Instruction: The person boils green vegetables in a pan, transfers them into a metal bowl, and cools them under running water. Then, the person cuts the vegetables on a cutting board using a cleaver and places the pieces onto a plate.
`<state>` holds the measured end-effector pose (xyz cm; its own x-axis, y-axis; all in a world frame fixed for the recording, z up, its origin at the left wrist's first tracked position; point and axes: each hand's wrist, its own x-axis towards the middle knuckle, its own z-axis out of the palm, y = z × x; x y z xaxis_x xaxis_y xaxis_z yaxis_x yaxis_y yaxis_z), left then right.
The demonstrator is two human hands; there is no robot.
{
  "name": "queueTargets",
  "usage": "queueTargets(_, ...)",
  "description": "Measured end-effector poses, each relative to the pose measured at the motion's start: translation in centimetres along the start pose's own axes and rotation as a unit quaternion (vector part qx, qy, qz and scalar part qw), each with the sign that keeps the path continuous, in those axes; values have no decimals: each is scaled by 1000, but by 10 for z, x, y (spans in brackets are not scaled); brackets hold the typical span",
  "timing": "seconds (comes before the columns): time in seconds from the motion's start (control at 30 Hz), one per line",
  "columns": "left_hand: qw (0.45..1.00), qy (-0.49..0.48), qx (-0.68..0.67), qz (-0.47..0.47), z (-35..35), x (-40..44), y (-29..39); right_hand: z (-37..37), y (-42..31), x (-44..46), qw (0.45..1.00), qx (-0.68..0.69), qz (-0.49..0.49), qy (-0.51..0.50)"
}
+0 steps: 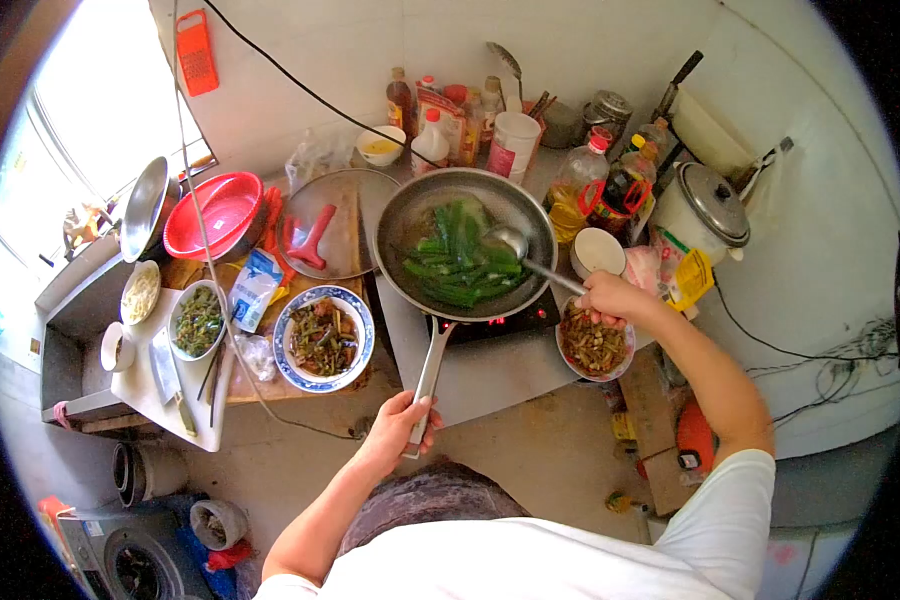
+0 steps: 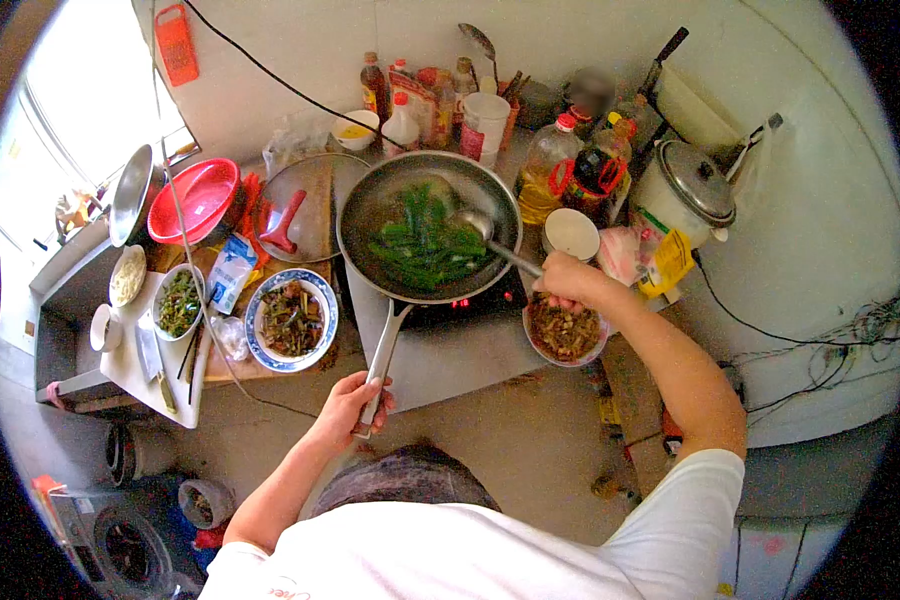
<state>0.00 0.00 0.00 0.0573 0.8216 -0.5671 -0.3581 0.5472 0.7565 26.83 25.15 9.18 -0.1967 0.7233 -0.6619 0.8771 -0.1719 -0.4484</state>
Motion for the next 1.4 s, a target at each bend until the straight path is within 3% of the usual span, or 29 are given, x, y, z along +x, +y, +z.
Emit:
queueTargets(0.17,1000,1,-22,5,9,0,-9,3,-11,-27,995,47,3,-84)
queueTargets(0.37,1000,7,-14,12,4,0,-4,29,-16,-20,958,238,-20,-160)
queueTargets(0.67,1000,9,-3,22,-2,4,-4,32,-44,-12,964,226,-89,-104)
queueTargets(0.77,999,8,17,35,-2,5,-2,40,-54,-1,955,251,-137,-78)
queueTargets(0.8,999,7,21,35,-2,5,-2,37,-55,5,966,188,-166,-60)
queueTargets(0.83,999,5,26,34,-3,5,-2,38,-51,20,966,95,-237,27)
queueTargets(0.9,999,10,32,34,-5,5,0,43,-47,48,905,-93,-362,201)
queueTargets(1.07,998,18,33,41,-11,7,-2,30,-54,75,864,-260,-278,328)
queueTargets(1.17,998,16,34,49,-12,5,1,19,-39,96,874,-245,-268,323)
queueTargets(1.27,997,23,46,52,-15,5,1,1,-16,109,900,-251,-274,229)
queueTargets(1.37,998,28,43,38,-16,6,5,-12,-24,64,982,-85,-143,83)
queueTargets(1.4,998,29,39,36,-16,5,5,-9,-32,35,995,57,-75,33)
